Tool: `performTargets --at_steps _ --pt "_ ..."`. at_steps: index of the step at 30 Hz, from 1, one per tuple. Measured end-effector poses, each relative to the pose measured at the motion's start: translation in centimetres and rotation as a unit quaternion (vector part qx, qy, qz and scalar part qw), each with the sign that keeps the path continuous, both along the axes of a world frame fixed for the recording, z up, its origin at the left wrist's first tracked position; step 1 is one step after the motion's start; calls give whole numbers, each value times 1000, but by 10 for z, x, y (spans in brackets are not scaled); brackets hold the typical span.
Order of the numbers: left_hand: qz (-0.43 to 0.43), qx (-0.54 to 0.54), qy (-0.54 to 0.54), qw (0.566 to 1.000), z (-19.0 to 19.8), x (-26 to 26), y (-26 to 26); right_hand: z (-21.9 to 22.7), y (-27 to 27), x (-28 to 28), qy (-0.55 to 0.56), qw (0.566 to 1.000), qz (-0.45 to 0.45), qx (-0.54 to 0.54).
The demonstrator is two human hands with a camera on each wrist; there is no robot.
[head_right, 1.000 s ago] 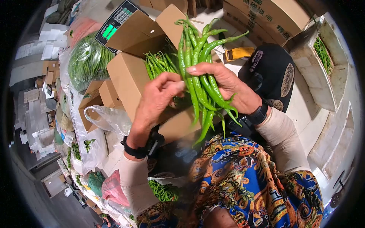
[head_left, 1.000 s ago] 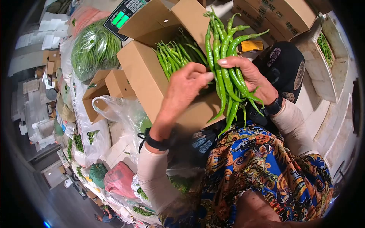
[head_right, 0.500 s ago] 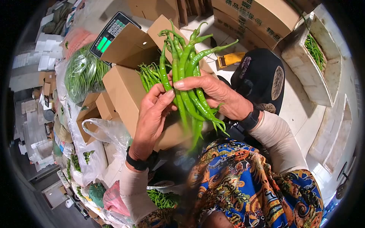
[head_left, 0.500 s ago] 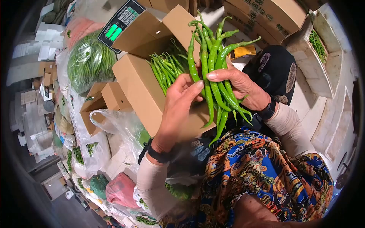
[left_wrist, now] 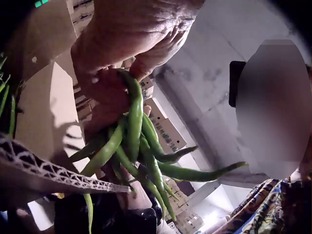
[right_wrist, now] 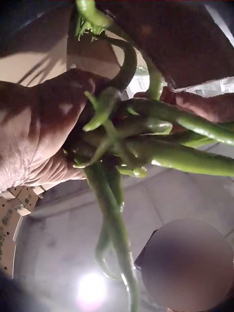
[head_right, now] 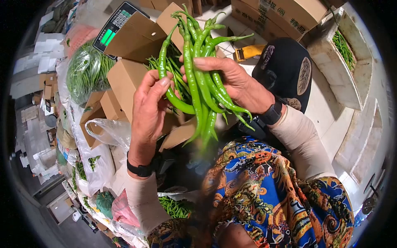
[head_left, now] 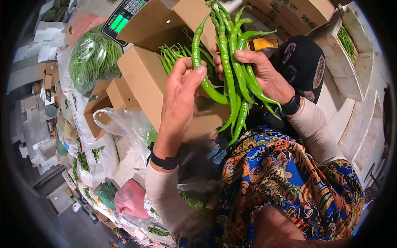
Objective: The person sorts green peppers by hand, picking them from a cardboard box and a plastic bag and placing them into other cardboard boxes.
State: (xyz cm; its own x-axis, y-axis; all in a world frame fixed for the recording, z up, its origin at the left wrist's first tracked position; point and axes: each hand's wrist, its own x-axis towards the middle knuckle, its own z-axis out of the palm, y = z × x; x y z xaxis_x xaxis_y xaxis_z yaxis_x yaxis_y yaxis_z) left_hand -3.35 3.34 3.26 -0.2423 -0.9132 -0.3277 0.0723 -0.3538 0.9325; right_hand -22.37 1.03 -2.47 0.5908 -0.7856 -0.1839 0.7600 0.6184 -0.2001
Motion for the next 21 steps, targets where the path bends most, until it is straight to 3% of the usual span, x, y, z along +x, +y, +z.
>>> performTargets --at_steps 4,6,8,12,14,18,19,21 --pt "-10 -39 -44 998 5 -11 4 -10 0 3 -7 1000 20 -12" --pt "81 -145 -134 977 -1 -17 5 -9 1 4 52 998 0 21" --pt "94 -162 -166 968 -8 -15 6 -7 -2 5 64 997 26 36" --pt "42 -184 -201 961 -5 -18 8 2 3 8 84 996 3 28" --pt "-5 -267 -307 914 -10 -16 5 20 5 10 61 998 1 -3" --pt "-11 -271 -337 901 -1 -19 7 7 6 6 47 999 18 -3" --pt "-7 -317 -334 888 -7 -18 5 3 4 7 64 997 11 -35" --pt "-27 -291 -329 898 -8 -14 4 9 6 9 69 997 1 -21"
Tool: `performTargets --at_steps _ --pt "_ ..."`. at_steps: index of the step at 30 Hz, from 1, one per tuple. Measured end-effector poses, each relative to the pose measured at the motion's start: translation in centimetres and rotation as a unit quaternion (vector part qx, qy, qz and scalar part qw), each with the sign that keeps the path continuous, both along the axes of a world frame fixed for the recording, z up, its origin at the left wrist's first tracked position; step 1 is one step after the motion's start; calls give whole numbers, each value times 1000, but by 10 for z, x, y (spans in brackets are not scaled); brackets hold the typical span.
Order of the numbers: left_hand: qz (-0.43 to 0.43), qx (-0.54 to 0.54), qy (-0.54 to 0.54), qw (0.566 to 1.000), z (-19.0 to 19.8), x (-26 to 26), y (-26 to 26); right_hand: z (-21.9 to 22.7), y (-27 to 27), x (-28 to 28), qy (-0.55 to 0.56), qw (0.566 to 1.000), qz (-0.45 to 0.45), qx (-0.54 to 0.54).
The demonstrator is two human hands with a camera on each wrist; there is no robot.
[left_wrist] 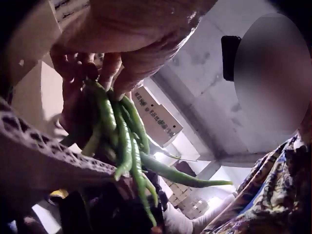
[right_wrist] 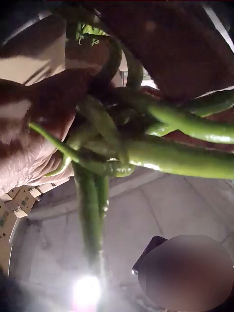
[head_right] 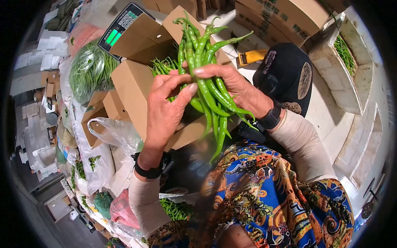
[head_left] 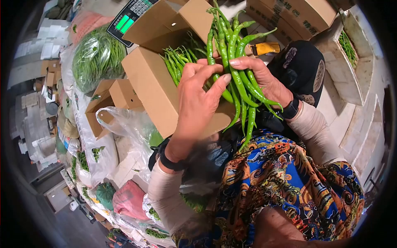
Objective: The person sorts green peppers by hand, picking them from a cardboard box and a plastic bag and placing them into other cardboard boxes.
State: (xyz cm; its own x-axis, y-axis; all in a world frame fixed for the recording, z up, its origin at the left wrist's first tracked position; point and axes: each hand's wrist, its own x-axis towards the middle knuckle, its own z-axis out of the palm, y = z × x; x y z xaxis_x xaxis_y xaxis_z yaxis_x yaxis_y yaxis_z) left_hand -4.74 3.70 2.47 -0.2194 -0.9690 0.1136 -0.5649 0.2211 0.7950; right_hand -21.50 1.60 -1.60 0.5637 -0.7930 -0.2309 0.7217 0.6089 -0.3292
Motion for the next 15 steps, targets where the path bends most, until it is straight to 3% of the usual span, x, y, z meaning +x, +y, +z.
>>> performTargets --at_steps 2,4,8,11,12,13,14,15 --pt "-12 32 4 999 0 -1 0 12 0 3 17 1000 -17 20" --pt "41 102 52 993 0 -7 3 5 -2 0 58 998 -10 -6" --pt "54 121 68 989 -10 -7 3 8 0 5 129 990 -18 -48" --pt "44 70 41 996 -9 -8 3 7 -2 5 132 990 -29 -50" --pt "74 164 171 969 -9 -6 2 5 -3 4 132 990 -27 -49" --pt "102 253 297 915 -7 -3 0 2 -4 3 118 992 -24 -37" --pt "70 297 348 886 0 4 -4 0 -6 1 103 994 -21 -26" --pt "71 297 347 886 1 11 -7 0 -8 -4 26 1000 4 -8"
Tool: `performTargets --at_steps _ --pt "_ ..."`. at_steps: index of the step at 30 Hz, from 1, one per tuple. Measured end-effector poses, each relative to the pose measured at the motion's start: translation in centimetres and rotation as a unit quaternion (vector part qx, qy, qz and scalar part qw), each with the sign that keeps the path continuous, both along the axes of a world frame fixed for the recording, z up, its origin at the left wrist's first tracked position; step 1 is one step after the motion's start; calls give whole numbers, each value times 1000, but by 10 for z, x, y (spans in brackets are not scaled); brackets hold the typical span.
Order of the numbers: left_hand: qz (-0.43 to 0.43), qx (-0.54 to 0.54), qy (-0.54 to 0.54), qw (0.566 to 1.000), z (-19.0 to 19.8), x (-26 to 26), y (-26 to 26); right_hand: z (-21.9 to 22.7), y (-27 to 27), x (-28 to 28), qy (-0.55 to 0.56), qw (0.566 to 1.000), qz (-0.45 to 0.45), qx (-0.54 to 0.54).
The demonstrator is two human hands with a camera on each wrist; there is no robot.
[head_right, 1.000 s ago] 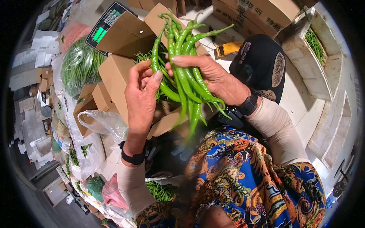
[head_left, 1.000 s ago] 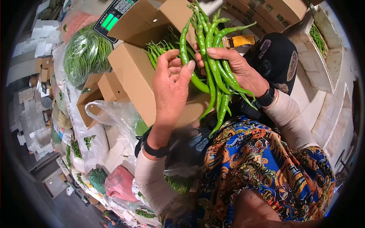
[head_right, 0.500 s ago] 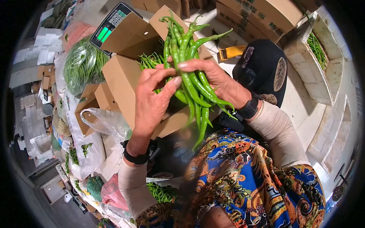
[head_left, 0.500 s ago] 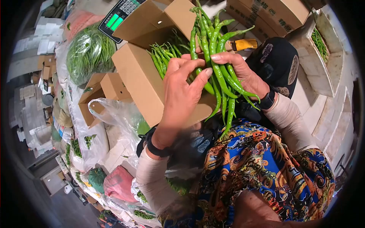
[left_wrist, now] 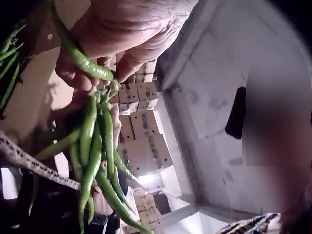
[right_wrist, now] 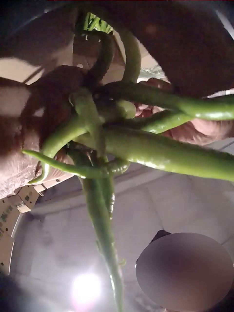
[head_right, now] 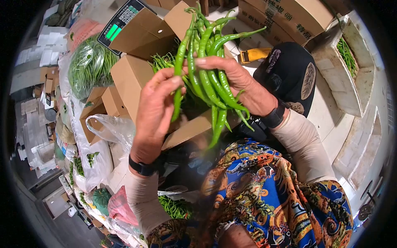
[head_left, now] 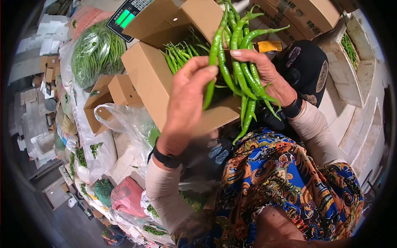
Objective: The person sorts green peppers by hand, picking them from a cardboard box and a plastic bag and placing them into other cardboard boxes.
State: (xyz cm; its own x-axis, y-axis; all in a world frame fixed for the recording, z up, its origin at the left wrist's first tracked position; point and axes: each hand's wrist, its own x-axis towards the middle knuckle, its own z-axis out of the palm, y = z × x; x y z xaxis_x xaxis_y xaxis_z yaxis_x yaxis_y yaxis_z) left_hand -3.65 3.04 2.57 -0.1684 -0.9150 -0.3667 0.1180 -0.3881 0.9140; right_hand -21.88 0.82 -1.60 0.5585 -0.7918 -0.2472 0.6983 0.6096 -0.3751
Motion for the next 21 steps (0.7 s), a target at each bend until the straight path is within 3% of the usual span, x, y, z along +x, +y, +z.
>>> performTargets --at_steps 2,4,6,7,8,10,12,14,16,18,19,21 --pt "17 25 94 995 0 12 -7 4 0 1 11 998 -31 59" --pt "26 41 95 994 -7 19 -9 4 -1 -10 -7 998 33 56" --pt "-32 -31 -79 996 -14 22 -10 4 1 -2 52 998 -20 39" --pt "-73 -82 -187 976 -16 24 -11 2 1 -2 51 998 -18 39" --pt "-72 -83 -188 976 -14 23 -9 -1 0 -4 49 998 10 33" --pt "-130 -84 -176 972 10 14 -1 -1 -1 -7 49 998 34 25" --pt "-127 -45 -137 981 26 18 0 2 -1 -6 75 997 26 6" --pt "-56 16 11 998 25 34 -3 1 0 -4 75 997 -14 -2" --pt "-21 -9 49 999 21 43 -9 9 2 -7 74 997 -5 33" --pt "-151 28 -135 979 24 54 -15 7 -1 -11 72 996 -4 50" --pt "-237 -8 -226 945 24 54 -17 5 -2 -12 70 995 -4 69" --pt "-265 6 -205 942 25 44 -11 5 -2 -13 70 997 1 37"
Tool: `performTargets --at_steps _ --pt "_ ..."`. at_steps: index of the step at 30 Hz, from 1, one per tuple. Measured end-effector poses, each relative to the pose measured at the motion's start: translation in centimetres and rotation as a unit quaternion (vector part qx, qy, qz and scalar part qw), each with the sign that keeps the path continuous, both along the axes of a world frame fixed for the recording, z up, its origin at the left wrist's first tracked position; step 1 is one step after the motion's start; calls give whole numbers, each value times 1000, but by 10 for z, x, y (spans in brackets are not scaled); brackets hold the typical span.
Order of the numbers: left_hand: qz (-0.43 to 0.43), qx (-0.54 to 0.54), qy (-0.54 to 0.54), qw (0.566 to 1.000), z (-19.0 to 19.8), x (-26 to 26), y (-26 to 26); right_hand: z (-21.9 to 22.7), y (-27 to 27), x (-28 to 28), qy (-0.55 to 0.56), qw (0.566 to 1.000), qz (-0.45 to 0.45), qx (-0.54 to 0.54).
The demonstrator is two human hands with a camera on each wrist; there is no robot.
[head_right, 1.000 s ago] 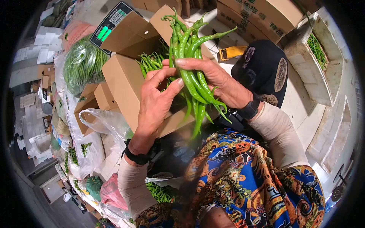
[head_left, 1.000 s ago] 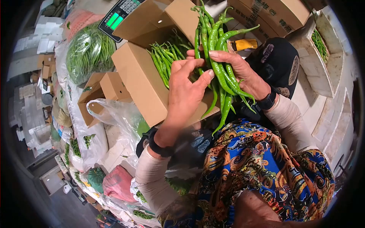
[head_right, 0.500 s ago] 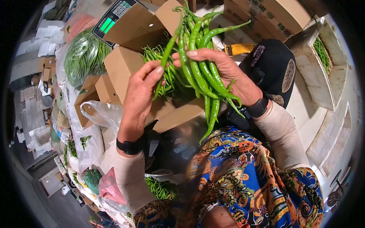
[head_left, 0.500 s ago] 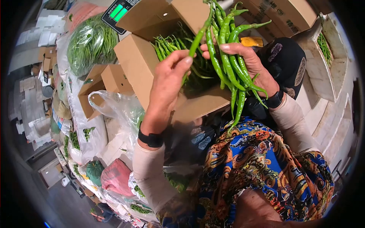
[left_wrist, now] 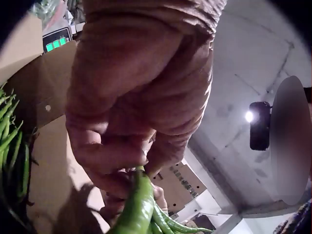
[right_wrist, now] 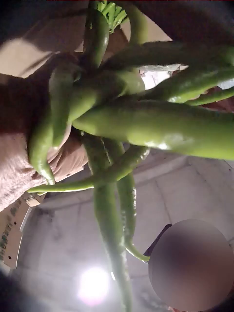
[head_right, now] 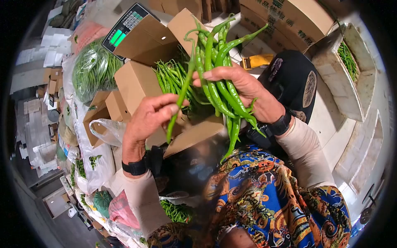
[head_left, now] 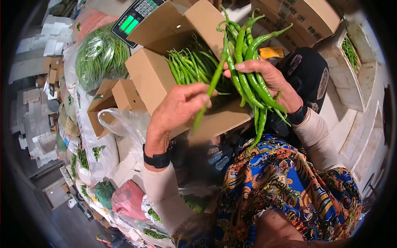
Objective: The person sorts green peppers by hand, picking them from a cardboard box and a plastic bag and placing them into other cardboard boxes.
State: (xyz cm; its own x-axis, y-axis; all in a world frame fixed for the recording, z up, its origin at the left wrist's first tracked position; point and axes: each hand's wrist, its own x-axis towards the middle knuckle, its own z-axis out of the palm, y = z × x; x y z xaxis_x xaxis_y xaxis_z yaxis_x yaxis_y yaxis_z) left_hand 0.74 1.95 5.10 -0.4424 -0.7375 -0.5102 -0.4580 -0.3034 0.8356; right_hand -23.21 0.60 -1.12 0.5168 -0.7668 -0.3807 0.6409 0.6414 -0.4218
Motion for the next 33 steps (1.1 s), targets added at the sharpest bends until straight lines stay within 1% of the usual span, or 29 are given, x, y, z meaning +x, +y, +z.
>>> performTargets --at_steps 1,2,3,5,6,7,9,10,11,13,14,15,17,18,19,21,23,26,27,30,33 --pt "-23 28 15 999 2 -4 4 0 2 -1 0 1000 9 -28" --pt "-24 32 12 999 5 -5 5 -3 4 3 55 994 -6 -90" --pt "-26 31 13 999 4 -3 4 2 5 4 56 994 -7 -91" --pt "89 5 47 995 3 3 1 15 7 3 93 992 16 -84" --pt "124 4 65 990 1 8 -2 15 8 2 96 991 19 -89" --pt "122 1 67 990 -2 10 -3 14 8 2 84 991 22 -100" --pt "156 -31 46 986 -9 13 -6 12 8 5 81 989 23 -122" --pt "167 -52 80 981 -17 9 -7 15 8 6 64 990 31 -121" --pt "165 -54 81 982 -21 4 -4 16 8 6 61 989 52 -121" --pt "208 -51 161 963 -15 -17 0 20 9 6 77 984 80 -136" --pt "188 -37 158 969 -16 -17 0 20 10 8 76 984 81 -137" --pt "190 -39 158 968 -17 -18 0 21 11 10 68 983 95 -141" --pt "188 -34 193 962 -19 -19 -2 21 11 12 60 981 112 -144" --pt "221 -54 212 950 -20 -23 -3 19 12 13 45 981 118 -149" --pt "222 -54 211 950 -20 -25 -5 19 12 14 30 980 126 -153" --pt "270 -109 252 923 -19 -28 -12 17 11 17 38 977 137 -160" --pt "286 -131 249 916 -14 -33 -17 9 9 20 26 970 161 -180" --pt "309 -199 284 886 -7 -32 -24 27 10 18 36 972 156 -171" --pt "308 -202 283 886 -5 -31 -28 26 9 19 34 972 155 -173" --pt "314 -214 264 887 -3 -30 -36 17 7 23 -25 968 176 -177" --pt "327 -201 268 884 0 -24 -39 18 9 23 -13 972 162 -171"
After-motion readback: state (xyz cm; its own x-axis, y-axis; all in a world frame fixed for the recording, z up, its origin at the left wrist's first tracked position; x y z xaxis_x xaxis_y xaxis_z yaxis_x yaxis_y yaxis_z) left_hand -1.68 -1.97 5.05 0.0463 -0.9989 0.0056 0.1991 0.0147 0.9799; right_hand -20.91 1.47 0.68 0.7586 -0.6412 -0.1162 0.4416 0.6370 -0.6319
